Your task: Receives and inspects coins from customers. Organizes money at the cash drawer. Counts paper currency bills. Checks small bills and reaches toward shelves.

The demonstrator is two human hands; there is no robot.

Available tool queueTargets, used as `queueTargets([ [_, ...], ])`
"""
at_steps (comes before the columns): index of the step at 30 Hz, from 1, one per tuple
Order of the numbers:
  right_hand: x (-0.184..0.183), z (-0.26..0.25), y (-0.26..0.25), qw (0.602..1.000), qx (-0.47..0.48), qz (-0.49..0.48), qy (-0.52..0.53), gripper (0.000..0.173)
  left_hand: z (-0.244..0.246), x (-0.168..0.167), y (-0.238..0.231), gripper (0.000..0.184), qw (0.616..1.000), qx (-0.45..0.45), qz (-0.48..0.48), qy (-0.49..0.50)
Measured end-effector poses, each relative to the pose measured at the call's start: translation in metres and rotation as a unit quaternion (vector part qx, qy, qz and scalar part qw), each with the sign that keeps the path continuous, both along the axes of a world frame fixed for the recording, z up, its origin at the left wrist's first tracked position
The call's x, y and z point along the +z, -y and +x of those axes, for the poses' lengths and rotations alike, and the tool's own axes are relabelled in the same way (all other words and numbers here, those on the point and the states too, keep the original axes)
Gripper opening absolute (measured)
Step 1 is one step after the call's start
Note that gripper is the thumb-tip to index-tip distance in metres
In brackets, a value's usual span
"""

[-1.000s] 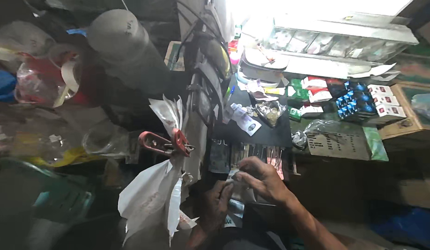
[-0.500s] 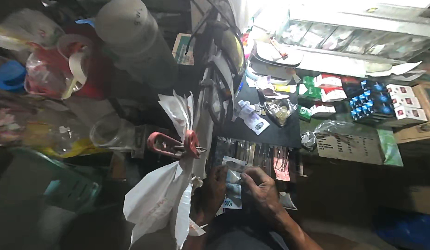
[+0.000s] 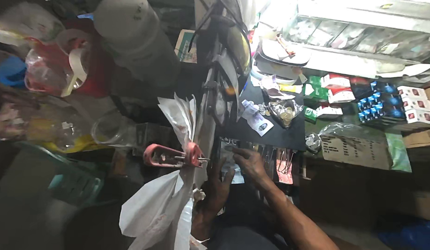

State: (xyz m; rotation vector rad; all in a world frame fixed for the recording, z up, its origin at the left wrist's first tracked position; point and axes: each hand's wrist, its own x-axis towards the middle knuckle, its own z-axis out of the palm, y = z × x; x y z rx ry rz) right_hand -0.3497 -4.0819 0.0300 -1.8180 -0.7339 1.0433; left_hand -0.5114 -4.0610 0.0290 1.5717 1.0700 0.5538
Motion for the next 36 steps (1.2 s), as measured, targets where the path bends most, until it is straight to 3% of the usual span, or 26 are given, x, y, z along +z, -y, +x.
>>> queueTargets([
  [11,-0.008,-0.003,-0.02,0.997,-0.04,-0.021,0.067,0.022,0.015,0.006,-0.013,0.056,0.998,0.02,-0.055,0.012],
  [18,0.0,0.003,-0.023,0.98,0.098,-0.128,0.117,0.034,0.009,0.001,-0.011,0.057,0.998,0.002,-0.055,-0.01],
  [36,0.014,-0.008,-0.039,0.93,0.191,-0.209,0.234,0.039,0.013,-0.002,-0.016,0.05,0.999,0.009,-0.034,0.011],
])
